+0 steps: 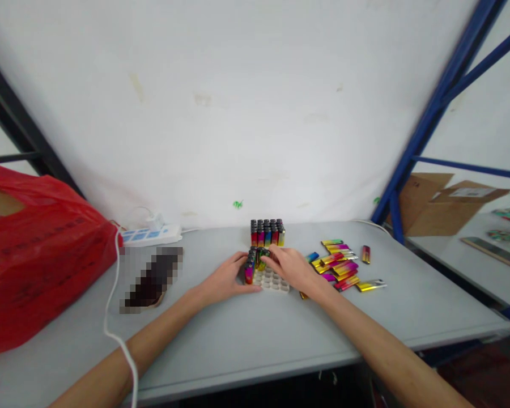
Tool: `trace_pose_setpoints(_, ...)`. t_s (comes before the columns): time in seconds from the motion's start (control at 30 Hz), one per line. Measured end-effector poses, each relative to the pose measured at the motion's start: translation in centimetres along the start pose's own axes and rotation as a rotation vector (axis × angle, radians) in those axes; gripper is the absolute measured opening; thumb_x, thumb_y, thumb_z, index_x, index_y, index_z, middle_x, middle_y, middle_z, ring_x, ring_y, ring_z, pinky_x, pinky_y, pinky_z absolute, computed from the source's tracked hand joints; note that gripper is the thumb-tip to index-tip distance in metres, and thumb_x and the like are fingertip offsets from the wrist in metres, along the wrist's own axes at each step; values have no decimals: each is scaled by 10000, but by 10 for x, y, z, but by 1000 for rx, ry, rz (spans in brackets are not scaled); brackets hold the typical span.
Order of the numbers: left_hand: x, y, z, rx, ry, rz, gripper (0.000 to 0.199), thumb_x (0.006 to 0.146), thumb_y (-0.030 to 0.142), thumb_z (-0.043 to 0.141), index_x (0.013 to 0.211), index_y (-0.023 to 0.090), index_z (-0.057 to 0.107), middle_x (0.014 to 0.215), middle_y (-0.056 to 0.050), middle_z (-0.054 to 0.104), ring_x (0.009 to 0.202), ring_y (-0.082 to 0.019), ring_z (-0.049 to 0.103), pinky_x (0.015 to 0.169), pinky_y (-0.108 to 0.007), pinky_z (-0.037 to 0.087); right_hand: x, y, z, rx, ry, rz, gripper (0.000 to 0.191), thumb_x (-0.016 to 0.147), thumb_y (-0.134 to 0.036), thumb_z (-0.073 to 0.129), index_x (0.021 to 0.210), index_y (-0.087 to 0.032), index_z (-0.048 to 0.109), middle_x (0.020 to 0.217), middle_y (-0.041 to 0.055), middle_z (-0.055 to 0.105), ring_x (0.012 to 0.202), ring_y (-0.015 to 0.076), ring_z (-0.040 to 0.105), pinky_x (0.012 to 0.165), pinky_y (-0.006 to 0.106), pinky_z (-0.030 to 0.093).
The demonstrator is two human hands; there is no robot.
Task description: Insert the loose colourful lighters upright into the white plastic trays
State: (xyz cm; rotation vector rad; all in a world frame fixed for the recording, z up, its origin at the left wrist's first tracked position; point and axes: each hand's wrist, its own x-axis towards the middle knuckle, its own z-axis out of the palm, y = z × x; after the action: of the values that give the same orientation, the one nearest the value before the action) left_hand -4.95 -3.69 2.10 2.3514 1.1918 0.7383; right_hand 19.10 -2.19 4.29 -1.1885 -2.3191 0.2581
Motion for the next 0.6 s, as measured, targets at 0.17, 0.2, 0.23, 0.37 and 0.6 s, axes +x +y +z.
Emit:
trace_pose_setpoints(0.17,0,-3,1,-7,5,4,739,767,599,887,1354,213,660,1365,-122,662,1270,-350,656,1174,-492,507,1,-8,2,-26,-21,-5,198,1056,-417,640,988,-232,653,851,63,735,764,210,668,644,267,357)
trace_pose_setpoints(0.2,0,-3,1,-7,4,8,742,767,604,885,1358,217,658,1373,-120,660,1273,-350,656,1173,-490,509,0,-7,0,-26,-26,-15,225,1054,-439,638,968,-233,660,839,60,731,762,209,665,656,269,370)
trace_pose_setpoints(0.23,0,-4,1,-4,5,10,751,764,611,885,1362,218,657,1382,-121,657,1277,-353,655,1171,-489,512,0,-4,-3,-23,-29,-25,254,1062,-458,619,952,-234,666,826,55,726,760,207,663,673,272,388)
trace_pose_setpoints(0.37,1,-5,0,10,5,10,774,759,632,880,1384,238,649,1400,-135,651,1292,-366,652,1173,-496,516,-3,29,-25,-63,19,-43,308,1126,-331,438,1018,-219,703,929,78,741,879,220,686,858,317,482)
trace_pose_setpoints(0.6,1,-1,-1,29,-12,-16,783,746,652,874,1378,243,658,1417,-160,645,1306,-394,647,1194,-537,500,-21,110,-62,-120,-153,32,440,828,-36,625,1224,-175,758,1342,149,721,1284,288,651,1168,424,457)
